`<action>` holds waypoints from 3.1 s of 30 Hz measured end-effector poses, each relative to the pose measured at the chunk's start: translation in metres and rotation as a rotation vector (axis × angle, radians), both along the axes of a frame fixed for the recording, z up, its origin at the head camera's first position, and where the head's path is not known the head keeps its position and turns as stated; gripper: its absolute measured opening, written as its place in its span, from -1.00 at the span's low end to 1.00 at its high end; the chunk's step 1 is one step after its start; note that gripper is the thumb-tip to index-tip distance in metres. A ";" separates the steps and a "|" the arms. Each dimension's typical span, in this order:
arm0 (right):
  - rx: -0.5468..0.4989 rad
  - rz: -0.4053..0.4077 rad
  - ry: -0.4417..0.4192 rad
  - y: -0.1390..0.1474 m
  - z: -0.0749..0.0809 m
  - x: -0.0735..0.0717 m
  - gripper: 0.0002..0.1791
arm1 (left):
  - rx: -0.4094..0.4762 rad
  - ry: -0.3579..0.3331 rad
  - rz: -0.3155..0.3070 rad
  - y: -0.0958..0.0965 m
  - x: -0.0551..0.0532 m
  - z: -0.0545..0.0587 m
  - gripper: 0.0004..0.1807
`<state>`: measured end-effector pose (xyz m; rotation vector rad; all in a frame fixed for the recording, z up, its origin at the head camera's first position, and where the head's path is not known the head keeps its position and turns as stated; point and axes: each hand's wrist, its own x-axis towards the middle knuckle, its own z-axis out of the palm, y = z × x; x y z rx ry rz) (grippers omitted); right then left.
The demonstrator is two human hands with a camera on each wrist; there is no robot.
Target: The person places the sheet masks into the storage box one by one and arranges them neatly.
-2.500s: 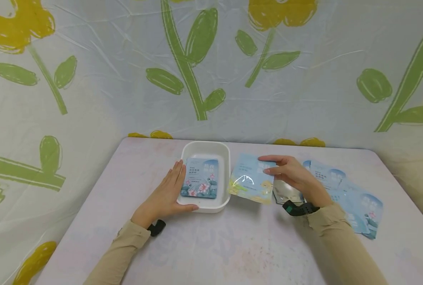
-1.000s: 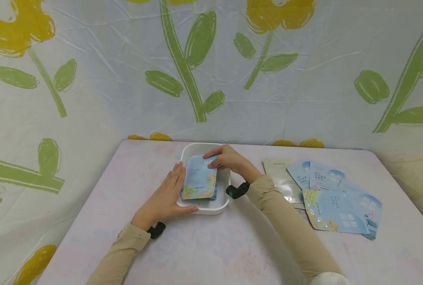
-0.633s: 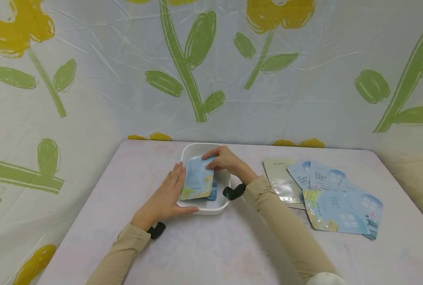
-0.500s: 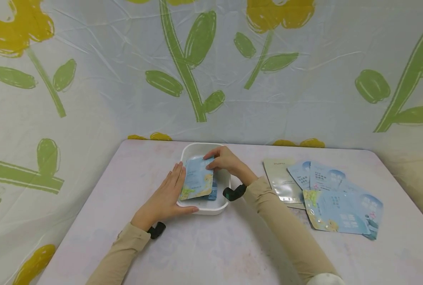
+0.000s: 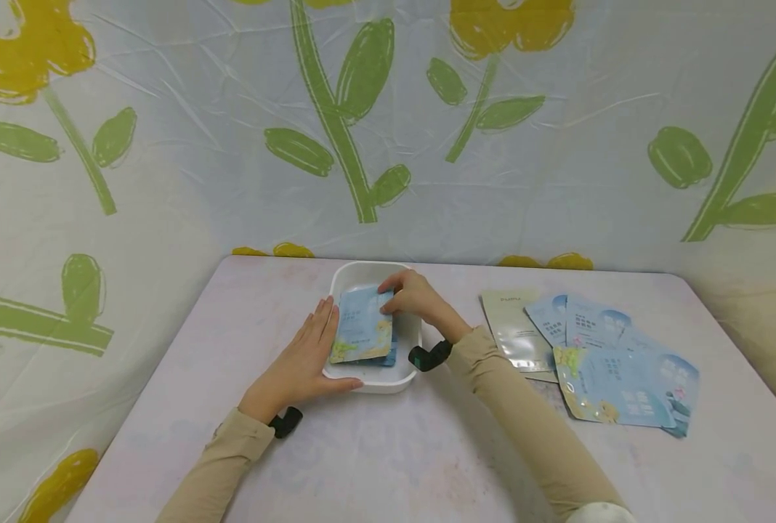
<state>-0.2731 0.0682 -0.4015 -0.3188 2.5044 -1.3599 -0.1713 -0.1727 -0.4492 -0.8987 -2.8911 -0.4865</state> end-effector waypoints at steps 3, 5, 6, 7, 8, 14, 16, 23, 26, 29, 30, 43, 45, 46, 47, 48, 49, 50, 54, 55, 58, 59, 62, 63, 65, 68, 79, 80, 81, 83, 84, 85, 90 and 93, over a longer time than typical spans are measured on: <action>0.052 0.011 0.036 -0.001 -0.001 0.000 -0.54 | 0.000 0.000 0.000 0.000 0.000 0.000 0.39; 0.075 0.006 0.056 -0.001 -0.001 0.000 -0.55 | 0.000 -0.002 0.001 0.000 0.000 0.000 0.38; 0.082 0.001 0.062 -0.001 -0.001 0.000 -0.55 | -0.001 -0.002 0.002 0.000 0.000 0.000 0.38; 0.090 -0.004 0.067 -0.002 -0.001 0.000 -0.56 | -0.001 -0.003 0.003 0.000 0.000 0.000 0.38; 0.097 -0.009 0.068 -0.002 -0.001 0.000 -0.57 | -0.002 -0.005 0.005 0.001 0.001 0.001 0.38; 0.178 0.004 0.095 -0.004 -0.001 0.000 -0.55 | -0.004 -0.014 0.010 0.001 0.001 0.002 0.39; 0.205 0.020 0.100 -0.005 -0.001 0.000 -0.53 | -0.003 -0.013 0.009 0.001 0.002 0.002 0.39; 0.250 0.058 0.057 -0.008 0.003 0.002 -0.44 | 0.006 0.002 -0.001 0.001 0.002 0.001 0.39; 0.269 0.077 0.035 -0.008 0.007 0.005 -0.40 | 0.013 0.006 -0.004 0.001 0.002 0.001 0.38; 0.288 0.102 0.006 -0.009 0.009 0.006 -0.36 | 0.020 0.004 -0.002 0.001 0.001 0.000 0.38; 0.288 0.108 -0.007 -0.009 0.010 0.007 -0.35 | 0.020 0.002 -0.001 0.001 0.001 0.000 0.38; 0.158 0.125 -0.175 -0.002 0.012 0.013 -0.19 | 0.019 -0.007 0.007 0.002 0.003 0.001 0.39; 0.130 0.124 -0.184 0.000 0.014 0.014 -0.19 | 0.012 -0.016 0.011 0.002 0.002 0.001 0.39; 0.120 0.124 -0.183 0.002 0.014 0.015 -0.20 | 0.008 -0.020 0.012 0.002 0.002 0.001 0.39; 0.108 0.124 -0.183 0.003 0.015 0.016 -0.21 | 0.005 -0.022 0.013 0.002 0.003 0.001 0.39; 0.098 0.124 -0.177 0.004 0.017 0.017 -0.22 | 0.004 -0.024 0.013 0.002 0.003 0.001 0.39; 0.084 0.124 -0.170 0.006 0.018 0.018 -0.23 | 0.004 -0.025 0.014 0.002 0.003 0.001 0.39; 0.069 0.126 -0.162 0.008 0.020 0.019 -0.24 | 0.006 -0.025 0.015 0.002 0.003 0.001 0.39; 0.005 0.140 -0.143 0.017 0.027 0.024 -0.28 | 0.015 -0.028 0.018 0.004 0.004 0.003 0.40; -0.013 0.145 -0.147 0.019 0.028 0.025 -0.29 | 0.016 -0.031 0.021 0.004 0.004 0.003 0.41; -0.072 0.161 -0.158 0.029 0.030 0.029 -0.32 | 0.010 -0.048 0.026 0.005 0.005 0.004 0.41; -0.094 0.171 -0.158 0.033 0.031 0.031 -0.33 | 0.007 -0.054 0.028 0.005 0.004 0.004 0.41; -0.142 0.198 -0.143 0.044 0.033 0.036 -0.35 | 0.002 -0.063 0.032 0.005 0.004 0.003 0.41; -0.152 0.207 -0.135 0.048 0.033 0.038 -0.36 | 0.000 -0.064 0.034 0.005 0.004 0.003 0.41; -0.166 0.218 -0.124 0.056 0.035 0.043 -0.37 | -0.006 -0.062 0.038 0.005 0.003 0.002 0.41; -0.171 0.212 -0.101 0.068 0.039 0.050 -0.36 | -0.009 -0.057 0.038 0.004 0.003 0.002 0.41; -0.122 0.138 0.043 0.127 0.045 0.082 -0.41 | -0.016 -0.051 0.036 0.004 0.003 0.002 0.42; -0.120 0.131 0.054 0.134 0.045 0.085 -0.43 | -0.015 -0.051 0.036 0.004 0.003 0.002 0.42; -0.117 0.129 0.068 0.142 0.045 0.087 -0.44 | -0.016 -0.052 0.038 0.004 0.003 0.002 0.41; -0.129 0.126 0.088 0.157 0.046 0.092 -0.47 | -0.020 -0.054 0.039 0.004 0.003 0.002 0.41; -0.138 0.124 0.105 0.165 0.045 0.094 -0.49 | -0.021 -0.055 0.038 0.004 0.003 0.002 0.41; -0.147 0.123 0.124 0.172 0.045 0.096 -0.51 | -0.021 -0.054 0.037 0.004 0.003 0.002 0.41; -0.219 0.117 0.200 0.208 0.042 0.106 -0.59 | -0.010 -0.043 0.029 0.003 0.003 0.001 0.41; -0.260 0.107 0.223 0.227 0.039 0.110 -0.61 | -0.003 -0.036 0.027 0.003 0.003 0.001 0.41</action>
